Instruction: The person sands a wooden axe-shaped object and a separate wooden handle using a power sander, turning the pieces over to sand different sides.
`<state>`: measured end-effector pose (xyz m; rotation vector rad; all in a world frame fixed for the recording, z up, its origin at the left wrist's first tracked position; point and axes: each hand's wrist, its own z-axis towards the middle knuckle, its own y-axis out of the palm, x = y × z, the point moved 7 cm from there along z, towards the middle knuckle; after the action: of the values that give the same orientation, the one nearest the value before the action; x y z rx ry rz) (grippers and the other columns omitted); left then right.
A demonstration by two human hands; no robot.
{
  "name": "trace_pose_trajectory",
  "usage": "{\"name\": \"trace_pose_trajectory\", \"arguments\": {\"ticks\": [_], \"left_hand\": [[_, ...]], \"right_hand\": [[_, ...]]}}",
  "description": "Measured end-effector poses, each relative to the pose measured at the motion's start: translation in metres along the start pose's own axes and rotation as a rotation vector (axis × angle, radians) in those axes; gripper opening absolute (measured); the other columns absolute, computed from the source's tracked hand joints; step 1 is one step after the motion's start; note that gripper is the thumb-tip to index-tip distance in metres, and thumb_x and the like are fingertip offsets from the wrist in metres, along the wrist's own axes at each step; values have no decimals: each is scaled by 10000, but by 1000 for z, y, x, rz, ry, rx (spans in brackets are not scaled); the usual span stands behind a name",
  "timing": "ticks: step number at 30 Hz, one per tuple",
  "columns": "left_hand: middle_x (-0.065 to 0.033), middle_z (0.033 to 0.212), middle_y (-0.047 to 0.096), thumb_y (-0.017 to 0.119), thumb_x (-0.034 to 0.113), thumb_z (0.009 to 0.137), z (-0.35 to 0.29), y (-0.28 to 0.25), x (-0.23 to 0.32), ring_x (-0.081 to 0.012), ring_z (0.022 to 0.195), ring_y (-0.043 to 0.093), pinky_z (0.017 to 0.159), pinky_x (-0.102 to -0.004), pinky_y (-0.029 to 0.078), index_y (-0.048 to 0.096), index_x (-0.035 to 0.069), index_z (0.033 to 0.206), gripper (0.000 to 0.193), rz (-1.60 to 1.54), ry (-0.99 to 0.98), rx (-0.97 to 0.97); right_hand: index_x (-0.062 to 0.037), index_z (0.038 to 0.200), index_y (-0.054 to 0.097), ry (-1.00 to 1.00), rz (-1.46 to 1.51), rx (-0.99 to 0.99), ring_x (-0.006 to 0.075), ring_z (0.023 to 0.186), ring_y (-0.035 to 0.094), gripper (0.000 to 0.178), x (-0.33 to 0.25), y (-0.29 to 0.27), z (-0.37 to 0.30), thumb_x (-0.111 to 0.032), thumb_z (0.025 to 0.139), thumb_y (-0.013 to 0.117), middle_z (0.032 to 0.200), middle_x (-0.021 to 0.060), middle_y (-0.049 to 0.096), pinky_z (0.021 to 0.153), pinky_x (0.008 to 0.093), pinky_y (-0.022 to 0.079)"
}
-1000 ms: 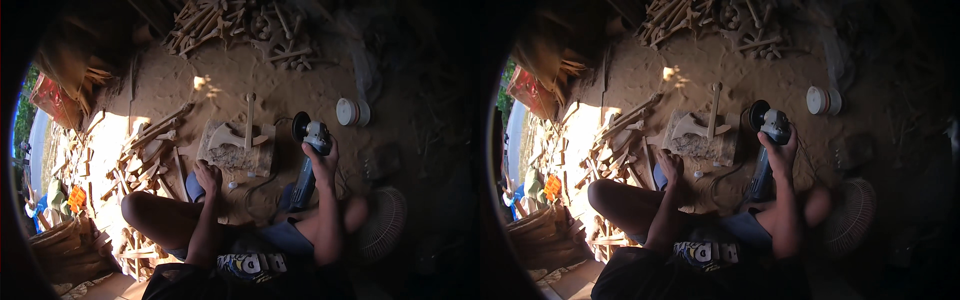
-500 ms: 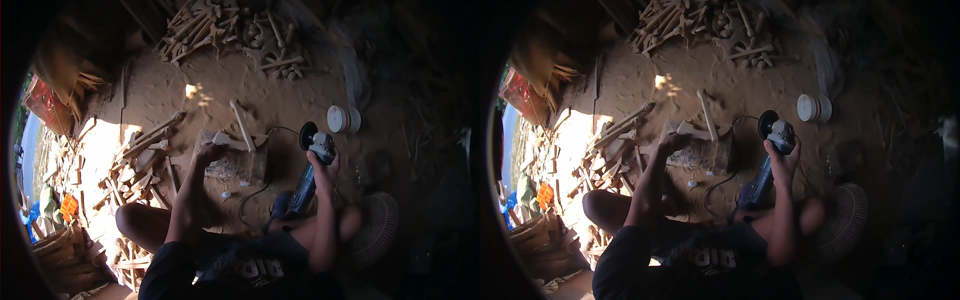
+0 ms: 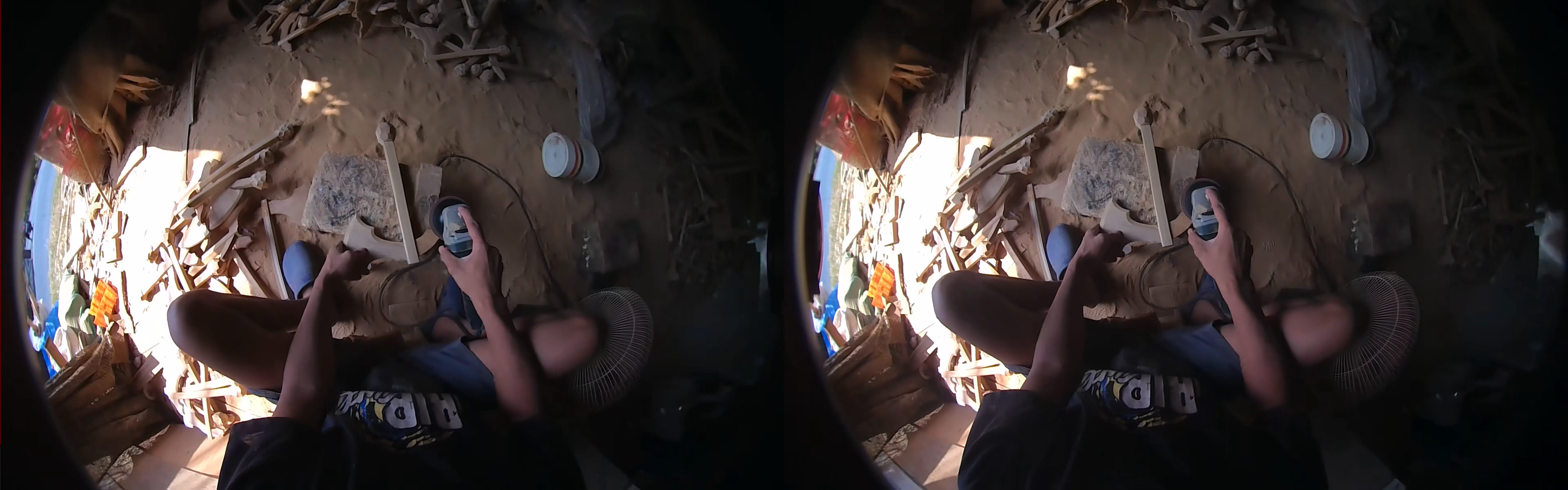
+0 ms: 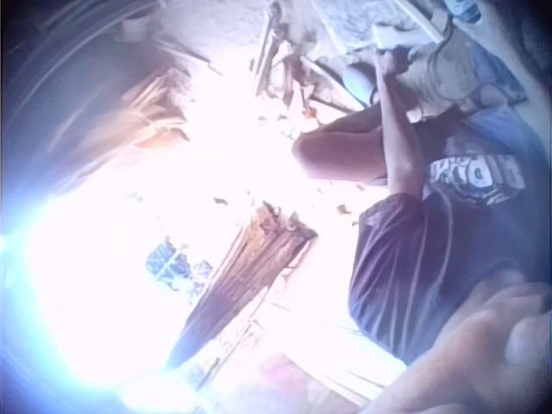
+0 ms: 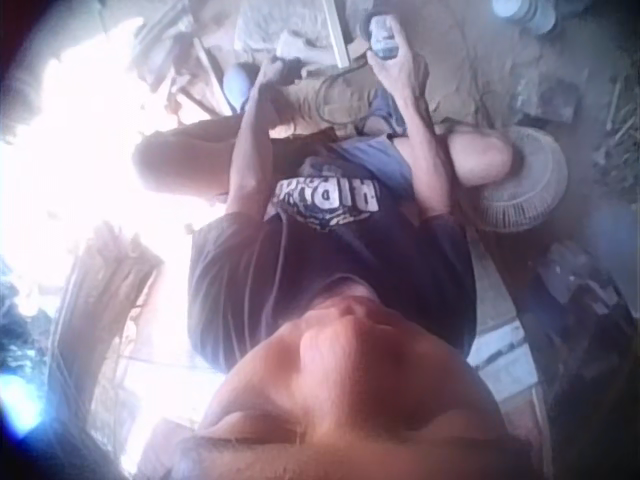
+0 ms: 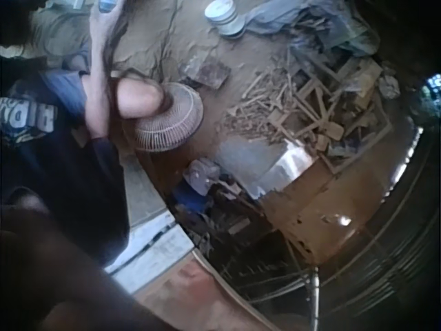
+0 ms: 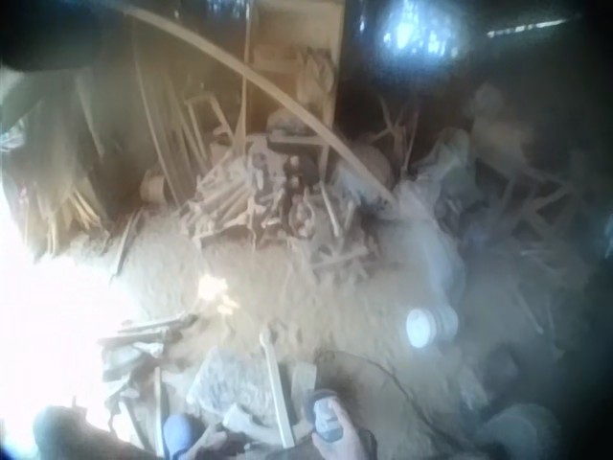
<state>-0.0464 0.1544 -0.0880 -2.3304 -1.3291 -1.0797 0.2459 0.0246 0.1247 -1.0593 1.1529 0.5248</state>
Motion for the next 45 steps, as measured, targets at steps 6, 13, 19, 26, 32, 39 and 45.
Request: {"name": "trace_pose_trajectory", "arguments": {"ticks": [6,13,19,26,32,39,45], "left_hand": [[-39,782,704,827,354,972,-28,32,50,-135,586,651,478,-295,496,697,31,1108,374,73,132,186],[-51,778,704,845,273,946,-17,32,39,-149,536,617,421,-312,461,712,25,1111,327,-52,51,221],[-55,842,731,825,244,945,-22,31,42,-156,609,658,446,-315,478,717,20,1138,315,-19,57,257],[-74,945,772,845,305,920,-26,31,45,-169,685,707,463,-311,494,719,28,1240,441,22,12,299],[-104,916,773,845,344,918,-21,24,33,-188,578,699,405,-316,444,687,24,1277,505,29,-25,338],[-94,852,763,830,338,940,-19,32,36,-173,545,682,389,-304,419,687,36,1216,433,-21,-35,286],[-67,790,746,825,340,949,-19,31,37,-166,536,675,386,-298,421,687,47,1192,405,-7,-9,298]], "right_hand": [[-106,1612,475,132,-307,-115,404,1377,631,843,-2,3,-24,-117,842,821,1540,241,607,1149,445,505],[-204,1605,489,127,-447,-124,506,1179,684,839,-4,13,-30,-151,826,795,1354,298,688,1015,552,581],[-203,1603,485,228,-469,-190,522,1178,671,837,-16,19,-29,-119,823,779,1358,311,678,1032,573,567],[-196,1595,490,220,-494,-193,528,1167,671,823,-12,24,-31,-101,824,761,1347,316,678,1025,582,569],[-221,1599,487,334,-569,-249,538,1115,687,817,-23,32,-28,-115,834,751,1292,328,696,971,600,578],[-257,1596,490,173,-605,-133,556,1026,702,814,-15,33,-23,-138,842,774,1182,330,728,922,616,577],[-297,1609,483,311,-651,-210,553,1031,700,827,-17,33,-16,-201,850,797,1114,328,743,882,637,557]]}}
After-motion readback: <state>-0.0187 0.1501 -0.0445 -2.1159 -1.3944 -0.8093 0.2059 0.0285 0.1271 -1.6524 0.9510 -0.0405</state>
